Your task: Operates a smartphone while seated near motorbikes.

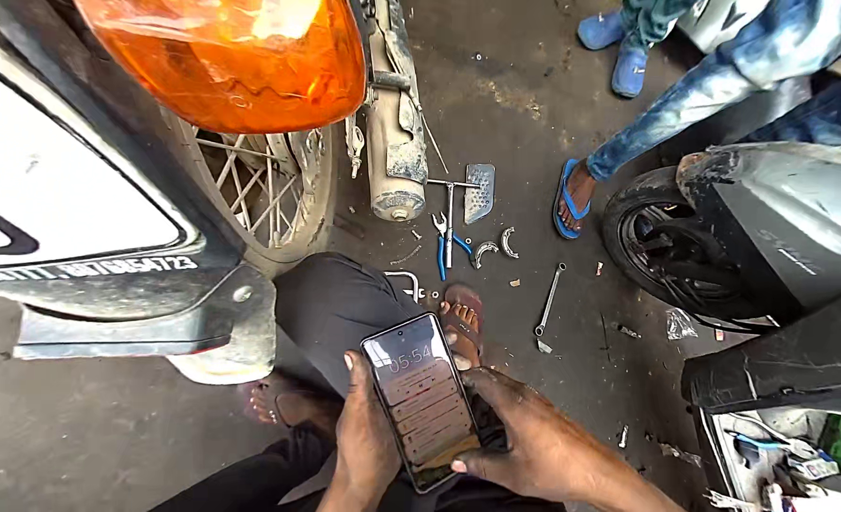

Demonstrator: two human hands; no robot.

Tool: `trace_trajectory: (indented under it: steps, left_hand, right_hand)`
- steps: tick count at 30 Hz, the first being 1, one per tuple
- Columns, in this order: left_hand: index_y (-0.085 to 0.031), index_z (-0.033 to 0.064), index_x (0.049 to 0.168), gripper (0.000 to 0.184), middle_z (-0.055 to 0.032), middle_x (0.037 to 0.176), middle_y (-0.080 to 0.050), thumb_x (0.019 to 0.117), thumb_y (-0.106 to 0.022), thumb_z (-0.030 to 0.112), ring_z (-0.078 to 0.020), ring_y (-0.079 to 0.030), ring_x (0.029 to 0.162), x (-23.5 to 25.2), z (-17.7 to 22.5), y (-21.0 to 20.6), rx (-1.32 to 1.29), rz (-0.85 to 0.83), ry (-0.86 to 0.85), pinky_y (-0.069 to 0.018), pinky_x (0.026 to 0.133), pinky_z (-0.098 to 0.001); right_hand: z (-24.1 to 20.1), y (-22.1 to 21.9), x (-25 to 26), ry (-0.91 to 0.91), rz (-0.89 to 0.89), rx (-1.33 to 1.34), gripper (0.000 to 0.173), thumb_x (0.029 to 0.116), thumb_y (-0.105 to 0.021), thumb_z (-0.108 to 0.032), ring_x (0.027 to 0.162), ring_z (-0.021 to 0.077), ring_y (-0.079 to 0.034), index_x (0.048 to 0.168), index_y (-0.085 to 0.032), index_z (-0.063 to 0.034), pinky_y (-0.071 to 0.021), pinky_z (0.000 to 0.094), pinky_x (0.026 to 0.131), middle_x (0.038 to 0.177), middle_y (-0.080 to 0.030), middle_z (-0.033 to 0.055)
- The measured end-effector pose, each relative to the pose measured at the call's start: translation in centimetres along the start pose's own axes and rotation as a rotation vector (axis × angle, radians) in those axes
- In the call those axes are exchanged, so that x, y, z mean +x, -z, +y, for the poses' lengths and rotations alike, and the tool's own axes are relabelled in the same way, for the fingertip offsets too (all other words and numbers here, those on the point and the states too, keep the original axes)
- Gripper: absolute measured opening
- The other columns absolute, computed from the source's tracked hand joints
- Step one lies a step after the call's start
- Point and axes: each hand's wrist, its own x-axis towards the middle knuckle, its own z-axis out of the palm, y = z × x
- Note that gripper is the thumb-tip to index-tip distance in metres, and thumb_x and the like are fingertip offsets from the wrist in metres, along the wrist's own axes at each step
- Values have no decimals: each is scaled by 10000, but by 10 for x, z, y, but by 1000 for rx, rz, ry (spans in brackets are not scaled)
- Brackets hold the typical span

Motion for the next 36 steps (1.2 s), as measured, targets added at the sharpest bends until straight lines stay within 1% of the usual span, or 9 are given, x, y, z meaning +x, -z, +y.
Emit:
trace_trajectory:
  steps: [4,8,13,17,19,22,25,31,36]
  left_hand:
    - [-705,245,1175,575,10,1065,-771,1017,-342,663,-103,-734,1015,3,-4,3,-16,-43,10,-618,888,-324]
    - [-710,276,1146,496,55,1050,-771,1054,-341,595,-54,-727,1009,1,-7,-4,-9,1,-39,-615,890,-283]
    - [-684,281,1167,461,84,1067,-760,1049,-366,592,-31,-712,1027,1,-8,-10,44,63,-70,-603,902,-255]
    - [-680,275,1167,486,74,1044,-764,1064,-322,587,-35,-719,1003,5,-5,-8,56,52,-28,-615,875,-264]
    - [-684,274,1166,485,70,1042,-767,1061,-329,589,-38,-723,997,6,-5,-6,44,45,-14,-617,868,-269]
    - [-667,263,1205,501,59,1076,-761,1027,-379,632,-56,-718,1029,7,-9,-1,30,11,-4,-613,894,-289]
    - [-660,248,1200,496,62,1061,-766,1033,-375,618,-57,-725,1018,6,-10,-5,23,42,-26,-615,893,-286]
    - [-635,236,1192,465,88,1030,-764,1079,-314,553,-37,-723,996,5,-7,-7,42,119,-40,-618,874,-263]
    - [-636,238,1185,464,87,1028,-765,1098,-274,514,-29,-723,986,7,-6,-3,29,119,-40,-622,855,-258]
  right_hand:
    - [-1,-3,4,-25,61,-99,705,898,-745,-481,1219,238,-640,1416,-543,-46,-525,434,1038,1323,-648,147]
    - [6,-7,9,32,237,-77,427,1046,-547,-446,934,178,-701,1170,-698,-66,-584,384,843,1028,-726,83]
    - [9,2,11,10,281,-58,473,1097,-402,-445,801,133,-662,1028,-729,-109,-551,368,735,855,-692,24]
    - [8,7,14,-120,347,-164,531,980,-543,-623,844,111,-672,1233,-648,-168,-582,361,736,986,-701,-22]
    - [2,8,15,-129,342,-148,719,908,-642,-650,962,134,-669,1431,-522,-171,-596,360,777,1233,-651,31]
    - [-11,-3,20,-108,352,-135,951,808,-773,-613,1154,231,-632,1558,-384,-178,-587,446,900,1362,-578,113]
    - [-19,-16,28,-143,373,-186,1030,770,-798,-617,1220,263,-604,1594,-335,-205,-535,493,1008,1372,-572,119]
    - [-16,-13,37,-98,419,-153,784,918,-708,-480,1169,216,-631,1560,-385,-167,-506,481,1050,1224,-664,63]
    - [-12,-10,35,-32,342,-125,784,897,-754,-431,1168,205,-630,1549,-398,-179,-536,467,1010,1271,-639,55]
